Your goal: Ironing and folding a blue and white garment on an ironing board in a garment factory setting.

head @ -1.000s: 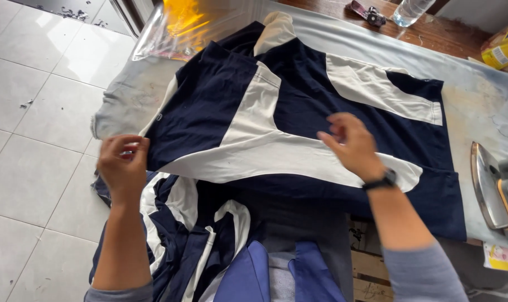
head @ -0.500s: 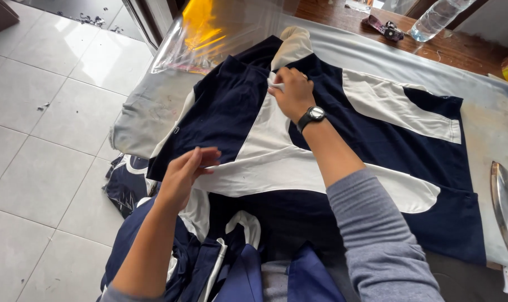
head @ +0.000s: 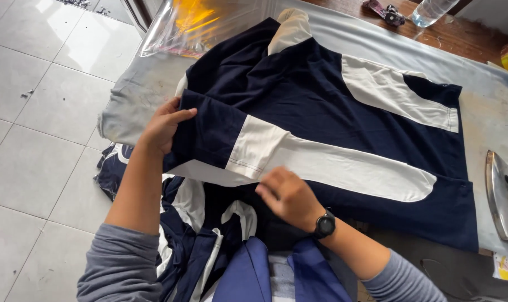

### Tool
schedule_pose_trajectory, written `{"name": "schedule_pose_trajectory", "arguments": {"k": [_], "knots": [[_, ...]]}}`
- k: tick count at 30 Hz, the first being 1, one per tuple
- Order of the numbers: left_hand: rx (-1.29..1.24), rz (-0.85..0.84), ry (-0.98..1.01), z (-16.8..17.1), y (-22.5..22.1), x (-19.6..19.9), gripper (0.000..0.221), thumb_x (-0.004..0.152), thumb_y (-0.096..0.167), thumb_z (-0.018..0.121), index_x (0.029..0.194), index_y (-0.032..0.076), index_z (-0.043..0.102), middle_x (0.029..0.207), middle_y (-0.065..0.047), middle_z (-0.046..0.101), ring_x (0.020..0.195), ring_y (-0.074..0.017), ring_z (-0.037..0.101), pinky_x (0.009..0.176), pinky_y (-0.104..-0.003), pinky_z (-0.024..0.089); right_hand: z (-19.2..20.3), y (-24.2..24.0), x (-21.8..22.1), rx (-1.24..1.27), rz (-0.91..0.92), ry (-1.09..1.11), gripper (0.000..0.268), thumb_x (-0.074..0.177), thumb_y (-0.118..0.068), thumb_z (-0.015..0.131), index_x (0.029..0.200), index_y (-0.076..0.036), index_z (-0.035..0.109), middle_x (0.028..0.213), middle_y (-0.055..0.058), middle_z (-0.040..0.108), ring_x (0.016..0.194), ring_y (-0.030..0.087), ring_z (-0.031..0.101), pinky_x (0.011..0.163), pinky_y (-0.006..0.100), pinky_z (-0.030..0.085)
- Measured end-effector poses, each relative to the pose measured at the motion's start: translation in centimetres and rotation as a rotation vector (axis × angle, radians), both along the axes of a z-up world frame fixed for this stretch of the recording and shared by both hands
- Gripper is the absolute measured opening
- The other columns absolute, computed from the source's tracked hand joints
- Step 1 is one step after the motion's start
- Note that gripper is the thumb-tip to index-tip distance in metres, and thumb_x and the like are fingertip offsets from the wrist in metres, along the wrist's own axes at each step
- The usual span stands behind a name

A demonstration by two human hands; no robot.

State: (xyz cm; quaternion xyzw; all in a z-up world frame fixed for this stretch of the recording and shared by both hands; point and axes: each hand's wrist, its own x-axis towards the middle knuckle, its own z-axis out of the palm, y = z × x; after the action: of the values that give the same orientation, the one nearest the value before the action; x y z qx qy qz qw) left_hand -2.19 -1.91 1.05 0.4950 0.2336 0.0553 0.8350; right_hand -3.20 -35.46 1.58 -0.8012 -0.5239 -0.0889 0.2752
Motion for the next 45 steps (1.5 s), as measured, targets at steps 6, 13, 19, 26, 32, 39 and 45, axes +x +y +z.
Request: {"name": "schedule_pose_trajectory", "arguments": {"k": [6, 13, 19, 26, 32, 39, 45], "knots": [[0.342, -0.237, -0.149, -5.2, 5.1, 0.1, 0.11, 0.08, -0.021, 0.071, 0.166, 0.025, 0.02, 0.132, -0.025, 0.063, 0.111, -0.0384, 0.068, 0.087, -0.051, 0.061, 0.6, 2.8, 1.4, 0.298, -0.567, 1.098, 0.04, 0.095, -0.021, 0.074, 0.13, -0.011, 0.056, 0.112, 0.017, 0.068, 0.091, 0.024, 0.076, 0.081, 0.03, 0.064], [0.304, -0.328, -0.071, 1.5, 2.1, -2.7, 0.096, 0.066, -0.018, 0.079, 0.153, 0.014, 0.052, 0.13, -0.018, 0.068, 0.106, -0.0259, 0.07, 0.088, -0.042, 0.061, -0.4, 4.7, 2.6, 0.322, -0.582, 1.2, 0.04, 0.087, 0.0, 0.071, 0.125, -0.009, 0.066, 0.113, 0.017, 0.059, 0.079, 0.02, 0.074, 0.071, 0.028, 0.066], [0.399, -0.398, -0.027, -0.5, 3.6, -4.1, 0.103, 0.064, -0.023, 0.076, 0.156, 0.011, 0.046, 0.143, -0.02, 0.059, 0.118, -0.0348, 0.064, 0.093, -0.048, 0.058, 0.8, 2.9, 0.7, 0.214, -0.545, 1.05, 0.049, 0.085, -0.005, 0.076, 0.132, -0.014, 0.068, 0.115, 0.015, 0.057, 0.083, 0.024, 0.076, 0.074, 0.031, 0.064], [0.39, -0.359, -0.049, -0.5, 4.1, -3.9, 0.104, 0.066, -0.022, 0.076, 0.158, 0.01, 0.041, 0.148, -0.02, 0.053, 0.119, -0.0364, 0.063, 0.093, -0.049, 0.058, 1.2, 2.6, -1.2, 0.218, -0.49, 0.779, 0.069, 0.076, -0.022, 0.088, 0.133, -0.005, 0.053, 0.123, 0.02, 0.053, 0.107, 0.037, 0.067, 0.092, 0.043, 0.057], [0.406, -0.335, -0.017, 0.0, 3.5, -3.2, 0.098, 0.068, -0.017, 0.08, 0.156, 0.005, 0.043, 0.149, -0.026, 0.05, 0.123, -0.0396, 0.06, 0.094, -0.048, 0.057, -4.1, 3.9, -1.0, 0.078, -0.269, -0.003, 0.056, 0.076, -0.016, 0.086, 0.127, -0.012, 0.062, 0.128, 0.012, 0.046, 0.09, 0.025, 0.06, 0.086, 0.04, 0.051], [0.507, -0.381, 0.052, 1.0, 3.9, -4.7, 0.109, 0.061, -0.016, 0.084, 0.158, 0.012, 0.042, 0.152, -0.016, 0.049, 0.114, -0.0304, 0.063, 0.091, -0.043, 0.059, -2.5, 3.1, -2.6, 0.133, -0.249, -0.305, 0.02, 0.084, -0.005, 0.069, 0.101, -0.014, 0.07, 0.102, 0.003, 0.058, 0.072, 0.015, 0.06, 0.069, 0.027, 0.053], [0.896, -0.54, 0.185, 1.5, 4.4, -4.8, 0.112, 0.06, 0.003, 0.092, 0.158, 0.028, 0.045, 0.159, -0.011, 0.04, 0.106, -0.0348, 0.064, 0.091, -0.044, 0.056, -3.4, 2.5, -2.7, 0.071, -0.217, -0.313, 0.018, 0.084, -0.006, 0.067, 0.101, -0.012, 0.07, 0.096, 0.005, 0.059, 0.069, 0.017, 0.06, 0.066, 0.028, 0.053]]}}
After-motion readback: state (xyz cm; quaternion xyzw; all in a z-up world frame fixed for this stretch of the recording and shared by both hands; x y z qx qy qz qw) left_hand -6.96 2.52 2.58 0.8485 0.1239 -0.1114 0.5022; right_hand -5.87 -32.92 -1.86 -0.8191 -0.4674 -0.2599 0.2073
